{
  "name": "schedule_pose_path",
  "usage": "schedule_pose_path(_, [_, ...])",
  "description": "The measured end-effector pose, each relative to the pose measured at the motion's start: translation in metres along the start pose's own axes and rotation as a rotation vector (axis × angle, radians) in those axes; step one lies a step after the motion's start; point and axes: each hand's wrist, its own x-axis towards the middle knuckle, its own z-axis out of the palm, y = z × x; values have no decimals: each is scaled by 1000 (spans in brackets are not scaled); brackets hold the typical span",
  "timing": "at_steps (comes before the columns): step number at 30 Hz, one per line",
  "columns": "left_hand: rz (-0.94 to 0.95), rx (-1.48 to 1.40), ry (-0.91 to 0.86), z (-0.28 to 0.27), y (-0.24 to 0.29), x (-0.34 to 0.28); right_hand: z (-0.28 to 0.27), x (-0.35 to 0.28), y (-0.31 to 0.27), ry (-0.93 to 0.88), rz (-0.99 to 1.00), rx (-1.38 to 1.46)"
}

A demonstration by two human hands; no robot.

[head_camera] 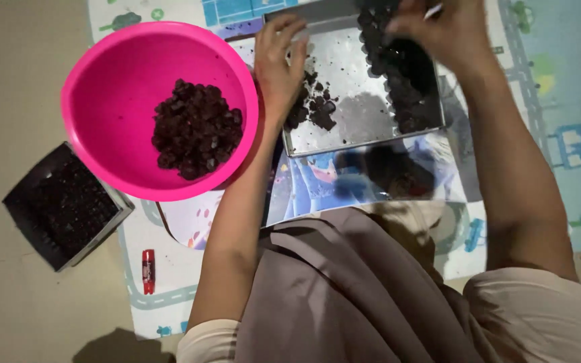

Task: Portioning dark dough from a tray and rolling it into small uniform balls by hand.

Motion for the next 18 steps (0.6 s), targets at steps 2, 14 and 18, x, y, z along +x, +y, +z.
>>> schedule_pose_path(2, [-44,-39,7,1,-1,-1,5,-17,-11,-138,94,-149])
schedule_pose_path(14, [-83,-166,51,-11,17,0,40,-48,47,-262,-93,-532])
schedule_pose_path(18, [-76,-196,84,-13,18,0,41,-49,52,-234,-63,-610])
